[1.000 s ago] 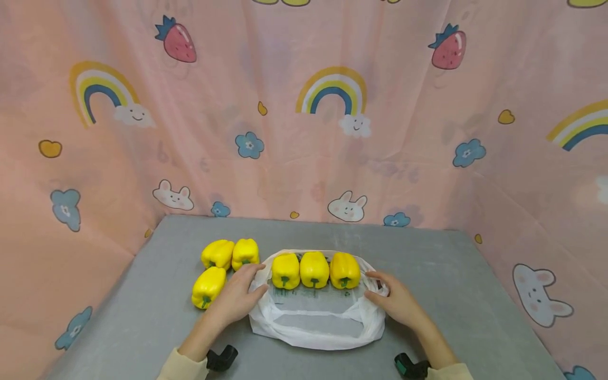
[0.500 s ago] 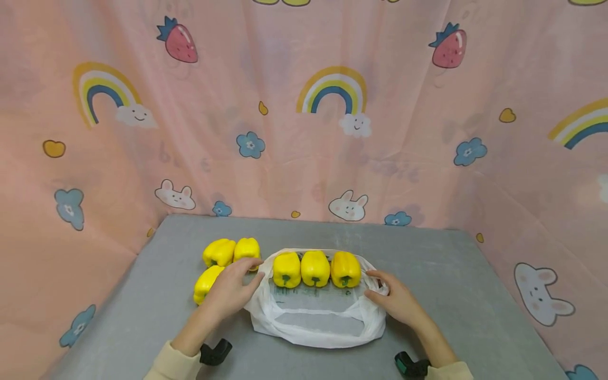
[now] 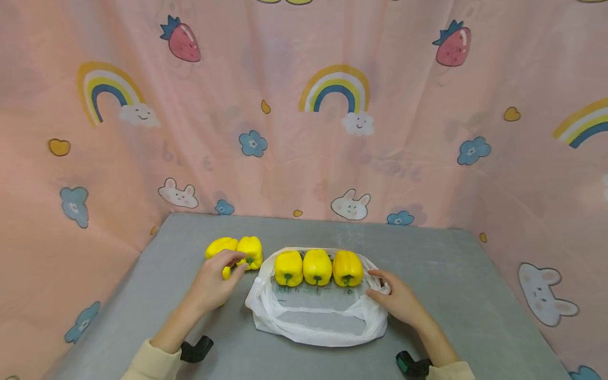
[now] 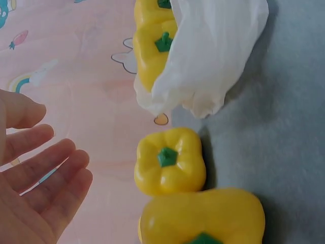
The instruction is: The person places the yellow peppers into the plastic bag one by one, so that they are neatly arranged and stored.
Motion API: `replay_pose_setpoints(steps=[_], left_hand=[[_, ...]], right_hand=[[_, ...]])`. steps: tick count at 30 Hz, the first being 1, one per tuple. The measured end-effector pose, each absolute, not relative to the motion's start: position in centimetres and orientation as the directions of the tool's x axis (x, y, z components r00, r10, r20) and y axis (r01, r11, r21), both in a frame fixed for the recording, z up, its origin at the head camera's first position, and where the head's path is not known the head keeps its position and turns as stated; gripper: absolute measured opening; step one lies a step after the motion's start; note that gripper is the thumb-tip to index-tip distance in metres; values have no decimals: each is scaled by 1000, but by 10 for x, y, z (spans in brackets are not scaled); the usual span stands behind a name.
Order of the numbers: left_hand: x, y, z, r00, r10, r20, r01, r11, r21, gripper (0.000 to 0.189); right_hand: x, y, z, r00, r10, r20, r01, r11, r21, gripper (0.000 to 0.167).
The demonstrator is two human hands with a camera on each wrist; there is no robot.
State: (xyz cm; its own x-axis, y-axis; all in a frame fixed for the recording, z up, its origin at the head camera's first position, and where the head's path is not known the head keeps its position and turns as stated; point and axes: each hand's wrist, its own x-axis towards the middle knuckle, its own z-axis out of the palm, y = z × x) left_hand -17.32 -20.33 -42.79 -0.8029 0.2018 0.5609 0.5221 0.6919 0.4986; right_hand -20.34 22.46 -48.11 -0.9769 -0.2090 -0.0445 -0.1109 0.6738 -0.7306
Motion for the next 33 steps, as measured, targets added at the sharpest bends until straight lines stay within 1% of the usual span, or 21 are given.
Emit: replay_pose_setpoints(steps=[12, 15, 21, 24, 33], left_hand=[[-173, -234, -435, -845, 154, 512, 447, 727, 520, 22], [-172, -244, -438, -881, 137, 453, 393, 745, 539, 27], [-173, -257, -442, -952, 104, 288, 262, 760, 594, 44], [-173, -261, -445, -968, 98, 229, 222, 759, 612, 51], [-173, -266, -453, -995, 65, 80, 102, 767, 634, 63]], right_hand=[[-204, 230, -480, -976, -214, -38, -120, 675, -728, 56], [-204, 228, -480, -976, -218, -28, -130, 674, -728, 55], [-203, 226, -479, -976, -214, -32, -122, 667, -735, 54], [-202, 225, -479, -977, -212, -35, -117, 663, -740, 53], [-203, 226, -480, -977, -211, -19, -128, 658, -742, 52]])
